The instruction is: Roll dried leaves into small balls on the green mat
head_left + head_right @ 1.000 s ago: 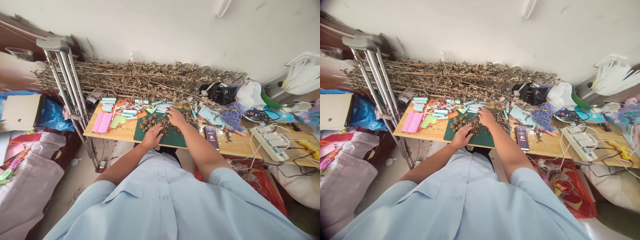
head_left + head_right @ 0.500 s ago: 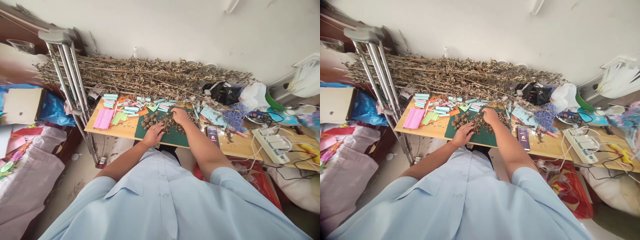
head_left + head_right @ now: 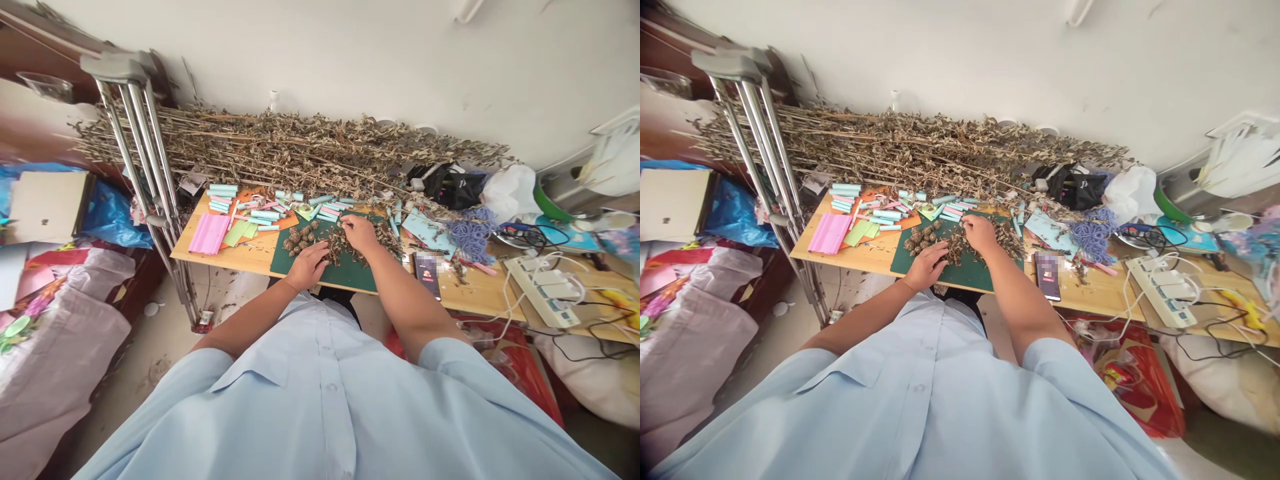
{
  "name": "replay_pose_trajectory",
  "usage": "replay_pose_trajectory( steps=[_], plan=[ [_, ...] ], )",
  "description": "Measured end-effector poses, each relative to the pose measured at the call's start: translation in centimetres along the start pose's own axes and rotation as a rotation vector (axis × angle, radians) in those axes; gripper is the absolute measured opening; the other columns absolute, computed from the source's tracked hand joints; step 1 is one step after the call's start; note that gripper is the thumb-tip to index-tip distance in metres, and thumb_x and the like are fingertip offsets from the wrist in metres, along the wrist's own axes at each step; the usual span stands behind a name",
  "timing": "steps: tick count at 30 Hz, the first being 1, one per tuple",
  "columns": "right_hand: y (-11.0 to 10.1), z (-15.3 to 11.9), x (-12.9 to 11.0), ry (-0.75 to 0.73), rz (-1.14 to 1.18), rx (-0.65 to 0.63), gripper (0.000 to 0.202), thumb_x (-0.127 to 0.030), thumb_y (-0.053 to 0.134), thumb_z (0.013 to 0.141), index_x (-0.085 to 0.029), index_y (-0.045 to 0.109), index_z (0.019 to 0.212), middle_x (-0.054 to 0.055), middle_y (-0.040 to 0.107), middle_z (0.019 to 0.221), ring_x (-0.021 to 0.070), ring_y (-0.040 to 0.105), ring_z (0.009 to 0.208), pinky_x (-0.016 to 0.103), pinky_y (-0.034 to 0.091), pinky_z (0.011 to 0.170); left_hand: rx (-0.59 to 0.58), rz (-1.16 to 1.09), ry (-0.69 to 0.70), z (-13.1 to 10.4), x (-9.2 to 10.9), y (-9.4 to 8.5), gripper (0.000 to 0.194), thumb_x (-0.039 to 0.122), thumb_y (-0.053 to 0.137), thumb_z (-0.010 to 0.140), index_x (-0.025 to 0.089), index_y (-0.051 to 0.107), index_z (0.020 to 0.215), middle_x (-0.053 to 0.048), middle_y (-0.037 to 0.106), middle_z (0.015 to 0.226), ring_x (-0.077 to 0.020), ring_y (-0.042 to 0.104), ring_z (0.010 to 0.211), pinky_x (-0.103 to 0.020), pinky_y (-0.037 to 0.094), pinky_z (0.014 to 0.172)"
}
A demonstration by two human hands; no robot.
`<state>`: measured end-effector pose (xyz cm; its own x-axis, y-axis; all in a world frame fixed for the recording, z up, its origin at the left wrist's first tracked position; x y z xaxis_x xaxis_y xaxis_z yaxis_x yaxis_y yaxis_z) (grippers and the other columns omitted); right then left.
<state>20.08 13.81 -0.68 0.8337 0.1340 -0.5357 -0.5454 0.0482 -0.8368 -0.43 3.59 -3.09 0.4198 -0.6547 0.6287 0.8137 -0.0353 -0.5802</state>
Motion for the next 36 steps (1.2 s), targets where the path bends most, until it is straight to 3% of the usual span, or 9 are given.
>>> replay_pose_trajectory(
  steps=[4,8,13,20,32,36],
  plan=[
    [-0.9,-2.9,-1.7,-0.008,0.166,0.084,0.031,-0.028,0.056,0.092,-0.023,0.073,0.117,0.007,0.076,0.110,0.0232,0.069,0.103,0.039,0.054,0.098,0.059,-0.032,-0.017,0.1,-0.1,-0.6,0.041,0.029,0.051,0.100,0.019,0.057,0.139,-0.017,0.053,0.151,-0.0243,0.047,0.145,-0.050,0.044,0.119],
    [-0.2,-6.9,-4.0,-0.058,0.348,0.083,0.029,-0.028,0.059,0.090,-0.025,0.074,0.115,0.005,0.077,0.105,0.0220,0.071,0.099,0.037,0.056,0.094,0.124,-0.063,-0.003,0.2,-0.3,-1.1,0.049,0.031,0.055,0.099,0.021,0.051,0.147,-0.016,0.050,0.154,-0.0262,0.045,0.146,-0.051,0.042,0.119],
    [1.4,-9.9,-5.5,-0.080,0.484,0.096,0.034,-0.023,0.061,0.086,-0.026,0.071,0.118,0.002,0.077,0.100,0.0198,0.073,0.095,0.037,0.056,0.096,0.165,-0.083,0.067,0.3,-0.2,-0.9,0.039,0.028,0.062,0.096,0.020,0.062,0.134,-0.014,0.068,0.131,-0.0244,0.062,0.127,-0.047,0.051,0.109],
    [2.4,-10.2,-3.9,0.136,0.751,0.069,0.033,-0.030,0.066,0.080,-0.021,0.070,0.112,0.003,0.078,0.091,0.0197,0.073,0.083,0.037,0.059,0.083,0.067,-0.133,0.072,1.1,0.4,-0.1,0.018,0.026,0.058,0.097,0.019,0.071,0.108,-0.009,0.073,0.101,-0.0184,0.068,0.096,-0.037,0.058,0.087],
    [2.9,-11.0,-4.0,0.182,0.702,0.149,0.031,-0.034,0.066,0.079,-0.021,0.070,0.107,0.004,0.076,0.088,0.0199,0.072,0.083,0.037,0.057,0.082,0.078,-0.098,0.099,0.9,0.4,0.2,0.014,0.014,0.054,0.093,0.017,0.067,0.095,-0.009,0.069,0.094,-0.0175,0.065,0.090,-0.034,0.056,0.082],
    [2.7,-11.1,-3.6,0.261,0.733,0.185,0.031,-0.036,0.069,0.076,-0.020,0.070,0.103,0.004,0.076,0.087,0.0205,0.071,0.080,0.037,0.057,0.080,0.091,-0.095,0.060,0.9,0.4,0.1,0.012,0.012,0.055,0.090,0.018,0.066,0.091,-0.008,0.069,0.090,-0.0171,0.065,0.088,-0.033,0.056,0.081]
  ],
)
Point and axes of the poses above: each hand's wrist, its own z-axis towards the middle knuckle, its own y-axis out of the palm, x = y × z, the point moved 4 cm from there along z, towards the middle knuckle
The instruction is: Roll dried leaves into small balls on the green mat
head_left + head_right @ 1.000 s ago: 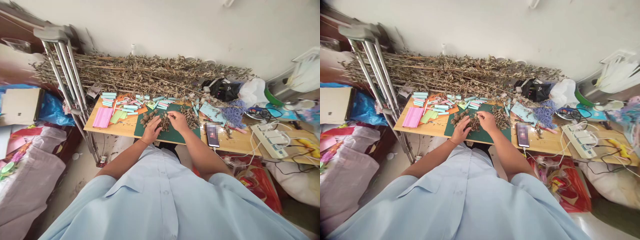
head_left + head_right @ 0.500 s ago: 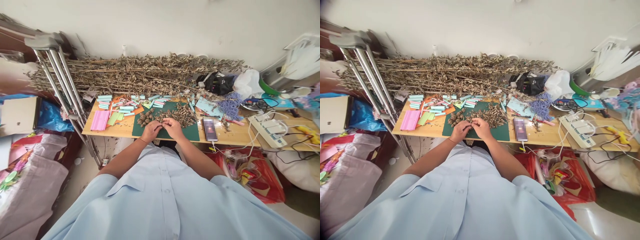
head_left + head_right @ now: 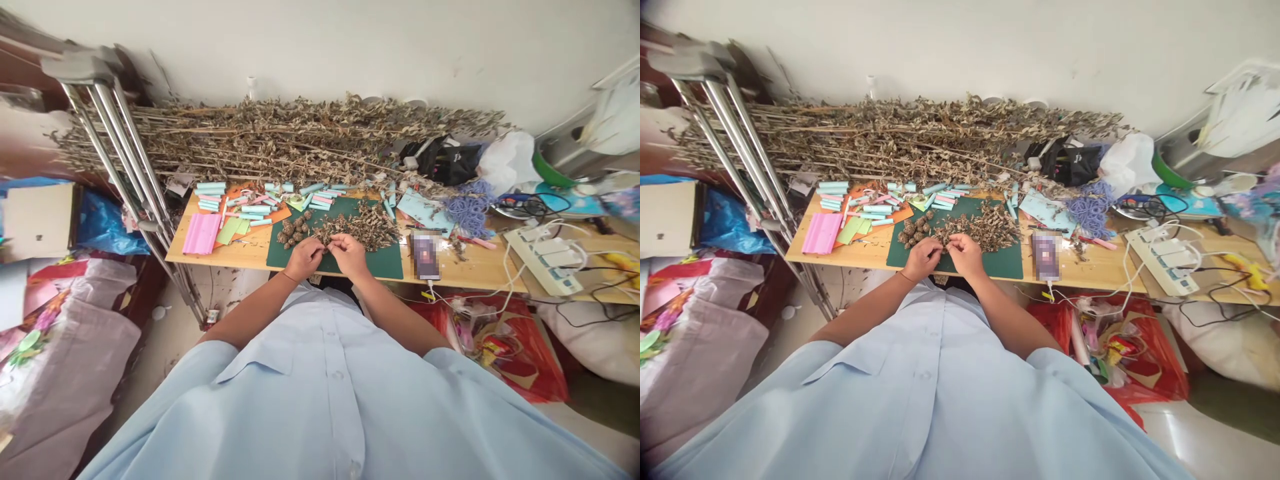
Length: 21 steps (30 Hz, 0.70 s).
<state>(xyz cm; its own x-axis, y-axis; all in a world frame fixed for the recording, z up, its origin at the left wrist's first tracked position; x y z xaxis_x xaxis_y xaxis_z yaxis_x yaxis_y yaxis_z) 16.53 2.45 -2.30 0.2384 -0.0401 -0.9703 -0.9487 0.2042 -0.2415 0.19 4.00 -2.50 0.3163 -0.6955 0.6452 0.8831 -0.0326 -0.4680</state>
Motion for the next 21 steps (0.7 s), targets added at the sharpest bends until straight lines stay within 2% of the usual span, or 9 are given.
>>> replay_pose_trajectory(
  steps=[7,12,15,21],
  plan=[
    [-0.8,0.9,0.9,0.064,0.115,0.056,0.032,-0.039,0.073,0.071,-0.021,0.068,0.097,0.003,0.074,0.083,0.0196,0.069,0.076,0.037,0.057,0.078,0.068,0.003,-0.107,-0.1,-0.6,-0.2,0.013,0.012,0.056,0.092,0.019,0.067,0.090,-0.006,0.070,0.091,-0.0165,0.066,0.090,-0.032,0.055,0.084],
    [-1.3,0.4,0.6,0.068,0.067,0.040,0.032,-0.041,0.073,0.073,-0.021,0.069,0.098,0.003,0.074,0.082,0.0192,0.069,0.076,0.036,0.056,0.077,0.057,-0.005,-0.146,-0.1,-1.0,-0.1,0.013,0.019,0.055,0.096,0.019,0.069,0.095,-0.006,0.071,0.092,-0.0163,0.066,0.092,-0.032,0.055,0.086],
    [-1.6,-0.9,-0.1,0.015,-0.038,-0.057,0.027,-0.038,0.070,0.078,-0.021,0.071,0.099,0.003,0.075,0.084,0.0192,0.069,0.077,0.035,0.055,0.077,0.069,0.017,-0.172,-0.2,-1.0,-0.1,0.014,0.024,0.055,0.098,0.019,0.069,0.097,-0.007,0.071,0.094,-0.0163,0.067,0.092,-0.032,0.055,0.086],
    [-1.3,-5.0,-0.6,-0.150,-0.339,-0.346,0.018,-0.028,0.065,0.084,-0.028,0.074,0.100,0.002,0.077,0.091,0.0208,0.069,0.081,0.035,0.054,0.078,0.118,0.013,-0.180,-0.3,-0.9,-0.2,0.016,0.029,0.057,0.098,0.018,0.069,0.099,-0.008,0.072,0.095,-0.0172,0.068,0.093,-0.034,0.057,0.087]
  ],
)
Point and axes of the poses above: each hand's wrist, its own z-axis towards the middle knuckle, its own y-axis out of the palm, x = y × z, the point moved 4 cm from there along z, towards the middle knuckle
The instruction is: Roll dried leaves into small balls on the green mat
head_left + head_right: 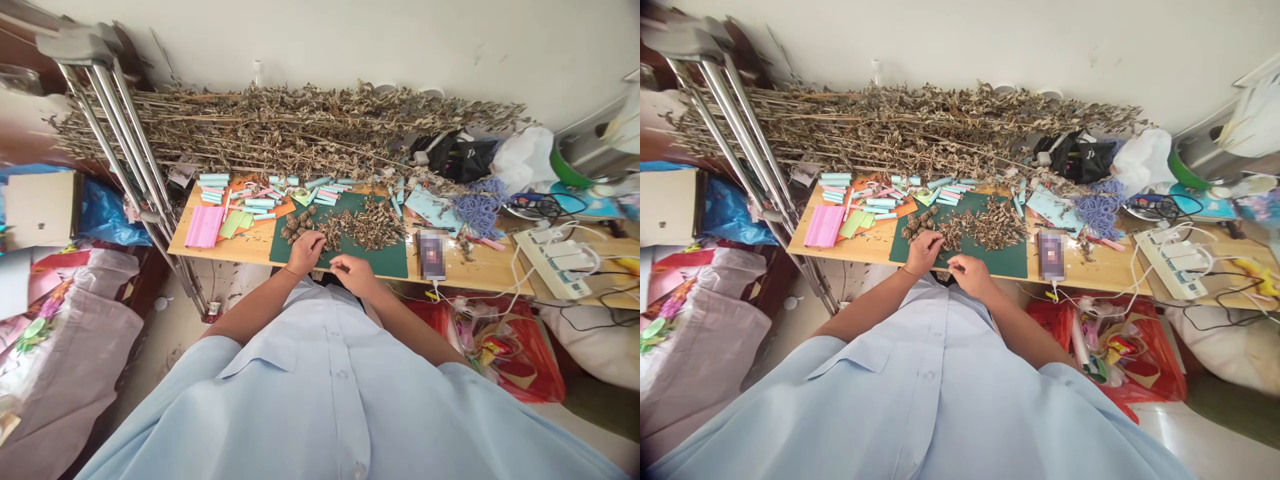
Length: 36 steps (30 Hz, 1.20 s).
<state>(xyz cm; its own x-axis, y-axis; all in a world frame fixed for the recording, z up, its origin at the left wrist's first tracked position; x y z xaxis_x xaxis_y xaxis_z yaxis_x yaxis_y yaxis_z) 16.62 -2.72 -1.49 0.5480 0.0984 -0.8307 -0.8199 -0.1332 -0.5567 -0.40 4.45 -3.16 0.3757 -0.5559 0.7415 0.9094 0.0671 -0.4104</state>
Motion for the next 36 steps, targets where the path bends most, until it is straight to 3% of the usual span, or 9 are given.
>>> replay_pose_trajectory(
  steps=[5,9,12,15,21,25,31,36],
  plan=[
    [0.8,-1.5,0.0,-0.077,-0.163,-0.138,0.016,-0.024,0.066,0.084,-0.031,0.075,0.095,0.001,0.076,0.087,0.0215,0.068,0.080,0.035,0.053,0.077,-0.014,-0.028,0.036,0.0,0.0,0.2,0.022,0.027,0.051,0.100,0.018,0.071,0.098,-0.011,0.073,0.100,-0.0195,0.068,0.101,-0.039,0.057,0.092],
    [-1.1,-0.2,0.6,-0.028,-0.143,0.004,0.017,-0.033,0.063,0.089,-0.030,0.076,0.099,0.003,0.078,0.097,0.0235,0.071,0.085,0.037,0.054,0.080,-0.016,-0.024,0.048,-0.1,-0.1,0.2,0.027,0.027,0.047,0.102,0.018,0.071,0.104,-0.013,0.073,0.106,-0.0207,0.068,0.107,-0.042,0.057,0.096],
    [-3.0,2.2,1.1,-0.017,-0.164,0.156,0.021,-0.037,0.059,0.091,-0.029,0.076,0.101,0.003,0.078,0.098,0.0246,0.071,0.087,0.039,0.055,0.083,0.001,-0.016,0.048,-0.3,-0.2,0.3,0.030,0.025,0.043,0.103,0.017,0.071,0.112,-0.014,0.073,0.110,-0.0203,0.067,0.109,-0.041,0.057,0.096],
    [-4.2,5.5,1.5,-0.027,-0.221,0.228,0.024,-0.034,0.057,0.092,-0.026,0.075,0.105,0.005,0.077,0.101,0.0255,0.070,0.090,0.041,0.054,0.086,0.014,-0.017,0.090,-0.4,-0.3,0.3,0.031,0.022,0.042,0.103,0.017,0.070,0.117,-0.014,0.073,0.112,-0.0199,0.067,0.110,-0.040,0.056,0.096],
    [-3.9,12.5,1.0,-0.082,-0.403,0.178,0.032,-0.022,0.057,0.088,-0.022,0.073,0.116,0.010,0.075,0.106,0.0295,0.063,0.106,0.044,0.052,0.094,-0.006,0.051,0.159,-0.1,-0.1,0.3,0.027,0.021,0.049,0.099,0.022,0.074,0.108,-0.009,0.076,0.103,-0.0214,0.066,0.107,-0.045,0.052,0.097],
    [-3.2,15.2,1.5,-0.058,-0.451,0.104,0.040,-0.018,0.060,0.085,-0.022,0.070,0.123,0.009,0.074,0.111,0.0303,0.061,0.108,0.045,0.051,0.094,-0.016,0.072,0.164,0.0,-0.1,0.3,0.027,0.021,0.049,0.099,0.022,0.076,0.104,-0.008,0.078,0.098,-0.0214,0.066,0.104,-0.044,0.050,0.094],
    [-2.9,15.6,2.4,-0.109,-0.537,0.021,0.039,-0.016,0.057,0.086,-0.023,0.071,0.121,0.007,0.077,0.098,0.0292,0.062,0.106,0.042,0.050,0.092,-0.032,0.077,0.139,0.0,-0.2,0.6,0.030,0.020,0.047,0.098,0.022,0.077,0.103,-0.009,0.077,0.096,-0.0213,0.066,0.102,-0.042,0.049,0.092],
    [-3.5,15.8,2.3,-0.109,-0.562,0.077,0.035,-0.020,0.054,0.089,-0.020,0.072,0.119,0.008,0.077,0.095,0.0309,0.063,0.104,0.044,0.048,0.093,-0.030,0.052,0.157,0.0,-0.2,0.6,0.029,0.019,0.048,0.098,0.022,0.076,0.105,-0.009,0.077,0.097,-0.0215,0.066,0.103,-0.042,0.048,0.093]
  ],
)
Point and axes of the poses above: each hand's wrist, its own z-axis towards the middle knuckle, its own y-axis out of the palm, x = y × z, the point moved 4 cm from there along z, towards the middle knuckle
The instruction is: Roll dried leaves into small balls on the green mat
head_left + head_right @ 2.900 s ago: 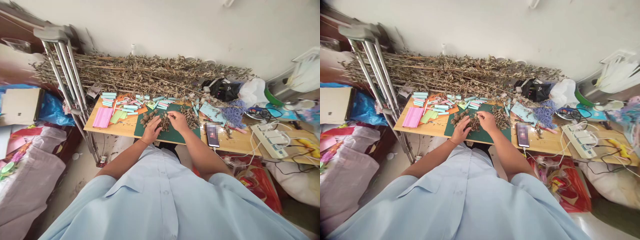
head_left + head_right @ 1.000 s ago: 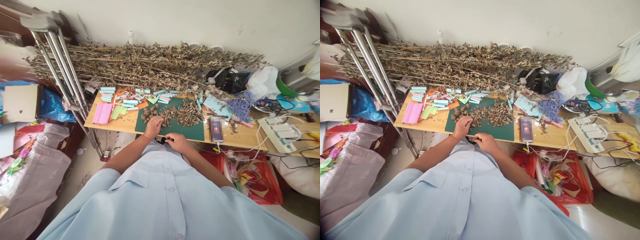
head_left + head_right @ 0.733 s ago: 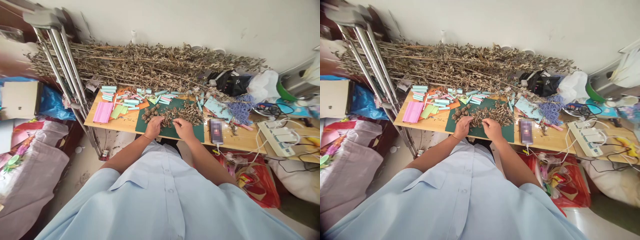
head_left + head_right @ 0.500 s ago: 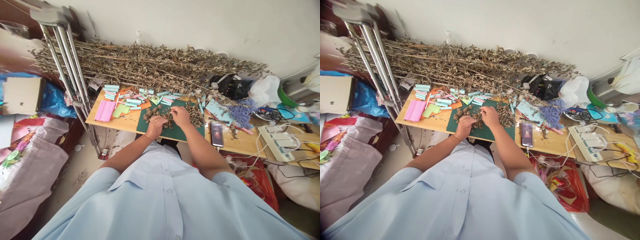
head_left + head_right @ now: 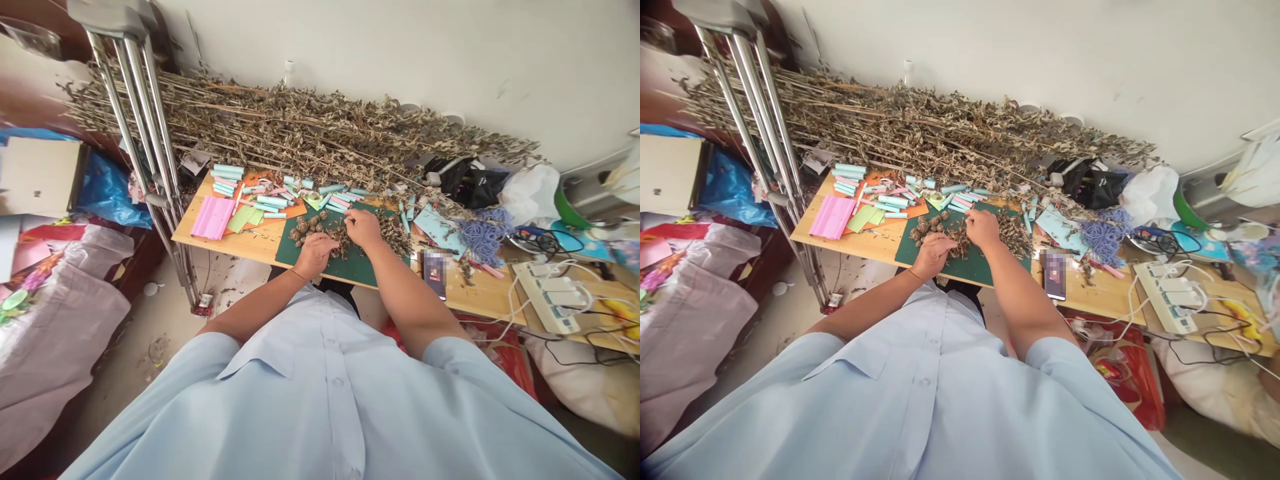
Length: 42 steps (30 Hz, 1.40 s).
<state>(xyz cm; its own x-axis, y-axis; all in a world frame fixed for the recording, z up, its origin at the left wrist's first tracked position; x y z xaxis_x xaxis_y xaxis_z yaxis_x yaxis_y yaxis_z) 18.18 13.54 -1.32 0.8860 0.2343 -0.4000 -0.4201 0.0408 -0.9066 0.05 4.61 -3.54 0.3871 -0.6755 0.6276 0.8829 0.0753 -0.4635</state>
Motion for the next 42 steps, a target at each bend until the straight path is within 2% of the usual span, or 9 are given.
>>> replay_pose_trajectory(
  steps=[7,12,15,17,25,29,33,38,42],
  plan=[
    [0.9,1.3,-0.8,0.039,-0.096,-0.087,0.038,-0.021,0.055,0.088,-0.019,0.067,0.125,0.011,0.077,0.094,0.0343,0.061,0.105,0.049,0.043,0.095,-0.019,-0.004,-0.027,-0.1,-0.2,0.2,0.031,0.020,0.046,0.098,0.022,0.077,0.105,-0.010,0.077,0.099,-0.0219,0.066,0.104,-0.044,0.049,0.094],
    [1.6,1.9,-2.3,-0.044,-0.264,-0.108,0.040,-0.021,0.057,0.087,-0.014,0.066,0.125,0.019,0.073,0.096,0.0361,0.061,0.105,0.049,0.040,0.095,-0.024,-0.009,-0.025,-0.3,-0.4,0.3,0.030,0.020,0.048,0.098,0.022,0.076,0.105,-0.009,0.077,0.099,-0.0223,0.065,0.106,-0.044,0.049,0.095],
    [1.8,2.0,-2.3,-0.044,-0.252,-0.093,0.041,-0.018,0.056,0.086,-0.013,0.064,0.126,0.019,0.073,0.095,0.0356,0.063,0.101,0.048,0.042,0.093,-0.028,0.007,-0.024,-0.3,-0.3,0.3,0.030,0.018,0.048,0.097,0.022,0.076,0.106,-0.009,0.077,0.100,-0.0223,0.065,0.106,-0.044,0.049,0.095],
    [1.7,1.9,-1.7,0.015,-0.137,-0.057,0.041,-0.018,0.054,0.086,-0.015,0.063,0.126,0.016,0.074,0.093,0.0328,0.064,0.096,0.045,0.044,0.089,-0.019,0.012,-0.019,-0.3,-0.3,0.3,0.030,0.017,0.049,0.097,0.022,0.077,0.105,-0.009,0.077,0.100,-0.0220,0.065,0.105,-0.043,0.050,0.094],
    [0.8,0.5,1.9,0.298,0.635,0.139,0.040,-0.034,0.057,0.081,-0.017,0.059,0.117,0.006,0.071,0.090,0.0196,0.064,0.074,0.034,0.051,0.071,-0.027,-0.048,-0.005,0.0,-0.1,0.2,0.029,0.015,0.049,0.096,0.020,0.076,0.104,-0.009,0.077,0.099,-0.0216,0.066,0.102,-0.043,0.054,0.093],
    [-1.2,-2.0,1.4,0.302,0.786,0.200,0.036,-0.038,0.062,0.080,-0.021,0.057,0.111,0.002,0.067,0.086,0.0190,0.067,0.075,0.034,0.053,0.070,-0.005,-0.112,0.012,0.1,0.0,-0.1,0.028,0.015,0.049,0.097,0.019,0.075,0.106,-0.010,0.076,0.101,-0.0203,0.066,0.102,-0.042,0.056,0.093],
    [-2.5,-7.2,-0.6,0.279,0.872,0.135,0.034,-0.039,0.065,0.082,-0.023,0.056,0.111,0.000,0.066,0.086,0.0170,0.068,0.074,0.033,0.055,0.068,0.002,-0.130,0.008,0.1,0.1,-0.4,0.029,0.017,0.047,0.099,0.018,0.074,0.109,-0.011,0.076,0.102,-0.0205,0.065,0.104,-0.042,0.056,0.093],
    [-0.8,-13.2,-2.3,0.252,0.869,0.026,0.034,-0.043,0.066,0.084,-0.024,0.057,0.111,-0.002,0.062,0.085,0.0158,0.069,0.071,0.033,0.058,0.067,0.003,-0.119,-0.005,0.2,0.2,-0.4,0.028,0.019,0.048,0.100,0.018,0.074,0.110,-0.011,0.076,0.103,-0.0199,0.065,0.104,-0.041,0.056,0.093],
    [0.5,-14.3,-1.4,0.371,0.901,0.060,0.037,-0.046,0.067,0.082,-0.024,0.056,0.110,-0.001,0.061,0.087,0.0164,0.070,0.070,0.033,0.060,0.064,-0.014,-0.116,0.005,0.3,0.3,-0.3,0.027,0.019,0.049,0.100,0.018,0.074,0.109,-0.011,0.076,0.104,-0.0201,0.065,0.104,-0.041,0.056,0.093]
  ],
)
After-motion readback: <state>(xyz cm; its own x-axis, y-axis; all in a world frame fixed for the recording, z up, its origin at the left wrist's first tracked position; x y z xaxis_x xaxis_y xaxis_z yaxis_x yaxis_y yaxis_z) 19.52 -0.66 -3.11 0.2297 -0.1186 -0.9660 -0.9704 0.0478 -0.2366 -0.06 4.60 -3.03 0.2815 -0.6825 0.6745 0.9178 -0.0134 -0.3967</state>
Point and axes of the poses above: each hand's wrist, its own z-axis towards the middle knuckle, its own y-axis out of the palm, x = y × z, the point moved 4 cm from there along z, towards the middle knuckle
